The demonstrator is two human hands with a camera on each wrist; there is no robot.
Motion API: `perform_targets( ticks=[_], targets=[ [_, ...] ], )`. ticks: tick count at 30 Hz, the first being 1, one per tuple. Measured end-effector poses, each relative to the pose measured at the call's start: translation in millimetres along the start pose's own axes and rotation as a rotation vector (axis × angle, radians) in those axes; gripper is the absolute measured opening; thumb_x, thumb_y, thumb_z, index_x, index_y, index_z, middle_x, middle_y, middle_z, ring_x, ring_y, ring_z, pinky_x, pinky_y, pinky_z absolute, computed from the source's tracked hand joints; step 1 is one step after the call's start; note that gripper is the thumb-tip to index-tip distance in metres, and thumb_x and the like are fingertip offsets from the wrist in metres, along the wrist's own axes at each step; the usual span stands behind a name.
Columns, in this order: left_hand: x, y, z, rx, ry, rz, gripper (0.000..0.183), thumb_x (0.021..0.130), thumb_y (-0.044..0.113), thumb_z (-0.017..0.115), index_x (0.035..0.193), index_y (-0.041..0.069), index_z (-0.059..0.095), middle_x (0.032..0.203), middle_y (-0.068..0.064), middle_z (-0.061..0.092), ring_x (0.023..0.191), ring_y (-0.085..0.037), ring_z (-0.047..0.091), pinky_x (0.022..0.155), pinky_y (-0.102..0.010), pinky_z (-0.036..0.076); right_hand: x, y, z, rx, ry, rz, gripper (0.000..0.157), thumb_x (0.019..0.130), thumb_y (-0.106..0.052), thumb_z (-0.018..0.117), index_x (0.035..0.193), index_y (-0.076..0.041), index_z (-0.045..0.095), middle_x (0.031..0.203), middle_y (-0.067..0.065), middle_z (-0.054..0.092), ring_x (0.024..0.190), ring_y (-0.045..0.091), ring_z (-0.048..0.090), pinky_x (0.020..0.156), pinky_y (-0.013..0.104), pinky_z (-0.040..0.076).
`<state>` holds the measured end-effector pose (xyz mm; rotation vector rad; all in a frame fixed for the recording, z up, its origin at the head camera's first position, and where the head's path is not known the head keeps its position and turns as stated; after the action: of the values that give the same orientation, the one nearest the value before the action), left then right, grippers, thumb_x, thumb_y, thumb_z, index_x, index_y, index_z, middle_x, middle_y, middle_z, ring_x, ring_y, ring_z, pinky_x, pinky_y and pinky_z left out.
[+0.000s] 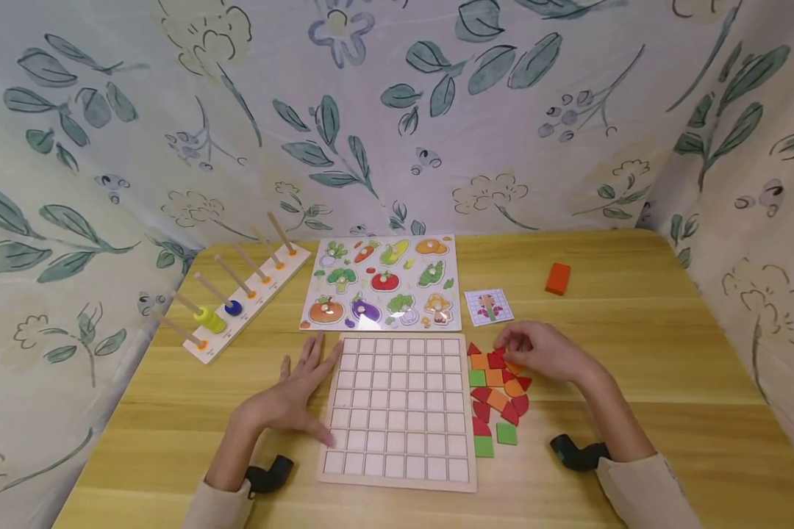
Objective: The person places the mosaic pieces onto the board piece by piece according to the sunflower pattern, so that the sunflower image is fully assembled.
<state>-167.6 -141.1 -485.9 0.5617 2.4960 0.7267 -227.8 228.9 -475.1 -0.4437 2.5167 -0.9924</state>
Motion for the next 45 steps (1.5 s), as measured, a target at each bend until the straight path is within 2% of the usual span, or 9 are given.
perform_targets(
  ticks=[7, 11, 16, 24, 38, 45],
  targets=[
    [-4.0, -6.5, -1.7, -0.036, 0.003, 0.067, 0.143, 0.063, 0.041, 0.097, 0.168, 0.016, 0.003, 0.172, -0.014, -0.018, 0.16, -0.036, -0.02, 0.123, -0.07, -0.016, 0, -2, -0.6, 0.0, -0.012, 0.002, 0.014, 0.096, -0.01, 0.071, 0.109, -0.007, 0.069, 0.09, 0.003, 0.06, 0.083, 0.018, 0.053, 0.067, 0.02, 0.048],
    [-4.6, -6.4, -1.0, -0.058, 0.006, 0.096, 0.14, 0.065, 0.041, 0.096, 0.168, 0.014, 0.005, 0.173, -0.015, -0.017, 0.16, -0.038, -0.02, 0.122, -0.07, -0.018, 0, -1, -0.5, 0.0, -0.016, 0.006, 0.013, 0.096, -0.01, 0.071, 0.109, -0.007, 0.069, 0.09, 0.003, 0.06, 0.083, 0.018, 0.053, 0.068, 0.02, 0.048],
    [-4.8, -5.8, -0.9, -0.063, 0.004, 0.103, 0.139, 0.065, 0.04, 0.096, 0.168, 0.016, 0.005, 0.173, -0.016, -0.017, 0.159, -0.038, -0.021, 0.121, -0.071, -0.02, 1, 0, -0.2, 0.004, -0.02, 0.005, 0.012, 0.097, -0.009, 0.07, 0.109, -0.007, 0.069, 0.091, 0.003, 0.06, 0.084, 0.018, 0.053, 0.068, 0.02, 0.048],
    [-3.3, -9.1, -2.6, -0.047, 0.036, 0.128, 0.143, 0.062, 0.044, 0.097, 0.168, 0.014, 0.005, 0.174, -0.013, -0.012, 0.161, -0.036, -0.017, 0.125, -0.067, -0.016, 1, -2, -2.0, 0.005, -0.024, -0.013, 0.012, 0.098, -0.01, 0.069, 0.109, -0.006, 0.069, 0.095, 0.003, 0.063, 0.087, 0.017, 0.053, 0.071, 0.019, 0.048],
    [-2.8, -12.0, 1.6, -0.048, 0.005, 0.171, 0.14, 0.068, 0.046, 0.094, 0.168, 0.014, 0.001, 0.173, -0.014, -0.018, 0.159, -0.038, -0.023, 0.124, -0.067, -0.018, 1, 6, -4.0, 0.02, -0.038, -0.039, 0.012, 0.098, -0.009, 0.068, 0.11, -0.009, 0.071, 0.096, 0.002, 0.064, 0.086, 0.014, 0.055, 0.074, 0.018, 0.051],
    [-3.5, -12.6, 1.4, -0.076, 0.032, 0.206, 0.138, 0.069, 0.044, 0.095, 0.168, 0.016, 0.004, 0.174, -0.013, -0.016, 0.16, -0.038, -0.022, 0.124, -0.067, -0.018, 2, 9, -4.0, 0.036, -0.043, -0.042, 0.013, 0.098, -0.008, 0.068, 0.111, -0.008, 0.071, 0.095, 0.003, 0.064, 0.085, 0.013, 0.055, 0.073, 0.018, 0.051]
  ],
)
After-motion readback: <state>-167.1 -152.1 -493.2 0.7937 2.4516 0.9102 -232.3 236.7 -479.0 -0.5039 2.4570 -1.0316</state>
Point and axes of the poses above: each hand's wrist, its own x-axis towards the middle knuckle, its own z-axis out of the palm, y = z × x, the point moved 9 cm from there along x, towards the middle knuckle
